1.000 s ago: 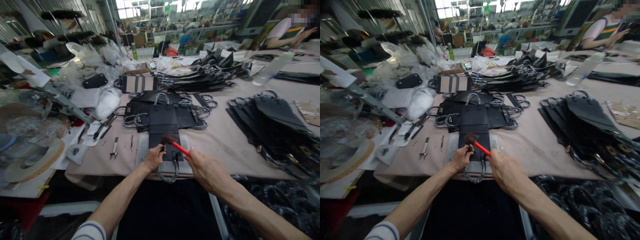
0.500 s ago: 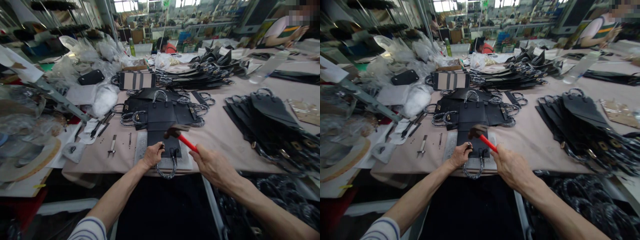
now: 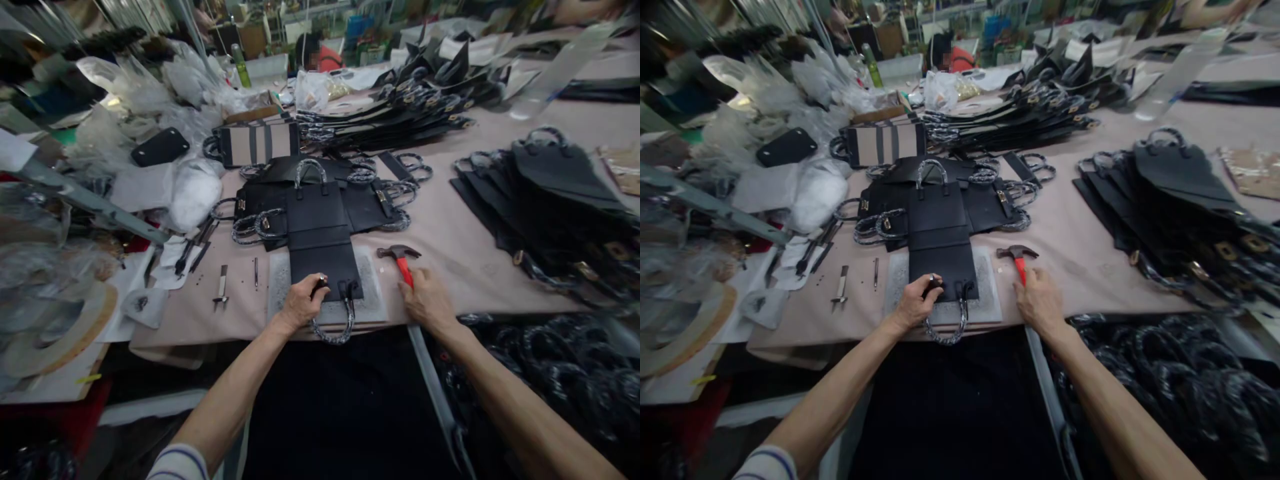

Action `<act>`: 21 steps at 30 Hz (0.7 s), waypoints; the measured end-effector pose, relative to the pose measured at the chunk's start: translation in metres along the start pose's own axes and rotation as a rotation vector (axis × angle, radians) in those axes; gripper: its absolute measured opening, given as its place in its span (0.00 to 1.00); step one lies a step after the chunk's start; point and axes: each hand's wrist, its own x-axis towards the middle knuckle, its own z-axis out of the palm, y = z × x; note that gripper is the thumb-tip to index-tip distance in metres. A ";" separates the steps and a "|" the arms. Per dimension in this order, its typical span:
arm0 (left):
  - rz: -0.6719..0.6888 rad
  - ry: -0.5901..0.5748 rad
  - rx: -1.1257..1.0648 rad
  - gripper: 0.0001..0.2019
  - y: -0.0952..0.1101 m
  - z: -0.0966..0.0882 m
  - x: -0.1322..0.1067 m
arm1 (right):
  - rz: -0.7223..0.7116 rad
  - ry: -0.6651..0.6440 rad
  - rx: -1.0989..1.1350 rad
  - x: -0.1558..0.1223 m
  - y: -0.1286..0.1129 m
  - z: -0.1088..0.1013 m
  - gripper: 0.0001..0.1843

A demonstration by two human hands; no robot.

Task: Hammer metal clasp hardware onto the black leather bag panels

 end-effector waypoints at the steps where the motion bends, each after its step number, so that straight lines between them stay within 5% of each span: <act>1: -0.005 -0.001 -0.004 0.08 0.002 -0.001 0.001 | -0.089 0.050 0.013 -0.002 -0.009 0.003 0.24; 5: -0.031 0.003 0.012 0.05 0.008 -0.003 0.005 | -0.554 0.118 0.107 -0.011 -0.057 0.027 0.23; 7: -0.044 0.012 0.027 0.05 0.010 -0.003 0.005 | -0.643 0.077 0.122 -0.015 -0.074 0.041 0.20; 13: -0.092 0.128 0.001 0.05 0.006 -0.002 -0.003 | -0.598 0.070 0.132 -0.019 -0.081 0.060 0.18; 17: 0.049 0.041 0.015 0.05 0.003 -0.002 -0.006 | -0.586 0.054 0.140 -0.018 -0.079 0.057 0.19; 21: -0.158 0.157 -0.021 0.05 0.007 -0.004 -0.003 | -0.579 0.045 0.144 -0.019 -0.081 0.054 0.18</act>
